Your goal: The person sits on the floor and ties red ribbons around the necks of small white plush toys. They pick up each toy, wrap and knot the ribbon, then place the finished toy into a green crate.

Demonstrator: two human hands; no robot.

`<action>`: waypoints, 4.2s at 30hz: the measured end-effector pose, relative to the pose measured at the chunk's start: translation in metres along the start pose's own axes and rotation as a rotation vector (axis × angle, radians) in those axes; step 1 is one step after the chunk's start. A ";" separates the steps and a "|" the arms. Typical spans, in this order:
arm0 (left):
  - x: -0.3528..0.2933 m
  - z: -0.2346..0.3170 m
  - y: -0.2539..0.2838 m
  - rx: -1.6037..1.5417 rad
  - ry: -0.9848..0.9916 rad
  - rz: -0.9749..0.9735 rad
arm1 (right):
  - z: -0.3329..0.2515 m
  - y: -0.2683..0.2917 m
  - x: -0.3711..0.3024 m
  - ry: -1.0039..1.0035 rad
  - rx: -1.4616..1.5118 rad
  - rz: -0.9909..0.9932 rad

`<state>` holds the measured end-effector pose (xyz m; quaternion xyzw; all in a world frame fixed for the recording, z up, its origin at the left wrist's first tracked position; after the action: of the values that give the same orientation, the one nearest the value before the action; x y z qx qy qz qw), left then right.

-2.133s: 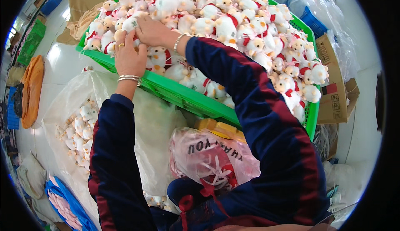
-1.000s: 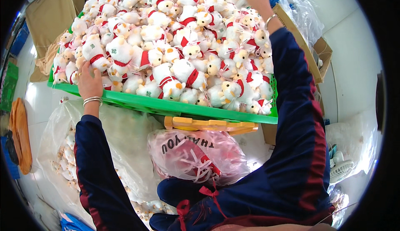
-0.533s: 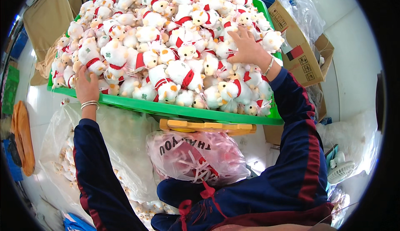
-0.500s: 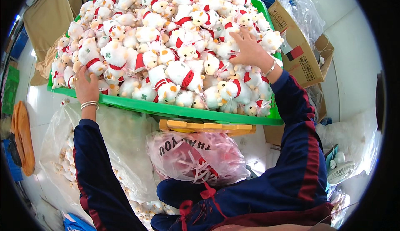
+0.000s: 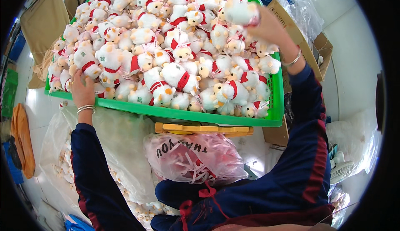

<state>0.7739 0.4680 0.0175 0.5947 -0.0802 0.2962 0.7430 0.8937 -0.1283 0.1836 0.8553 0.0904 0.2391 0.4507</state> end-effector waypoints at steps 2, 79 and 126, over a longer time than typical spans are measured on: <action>0.001 0.002 0.003 0.012 -0.001 -0.007 | 0.045 0.026 0.038 -0.034 0.112 0.112; 0.004 0.005 0.002 0.086 -0.015 0.032 | -0.150 -0.237 -0.017 0.636 -0.020 -0.784; 0.003 0.001 -0.001 0.109 0.020 0.030 | -0.081 -0.290 0.068 0.240 0.128 -0.783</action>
<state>0.7775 0.4678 0.0184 0.6300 -0.0656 0.3171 0.7059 0.9310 0.1229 0.0089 0.7487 0.4755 0.1413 0.4396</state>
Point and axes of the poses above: each hand's wrist, its own x-axis towards the middle knuckle, its own y-axis out of the back of the hand, z = x × y, the point moved 2 cm from there along x, towards the middle knuckle, and after that the axes turned 8 degrees about x, right-handed, at the moved point
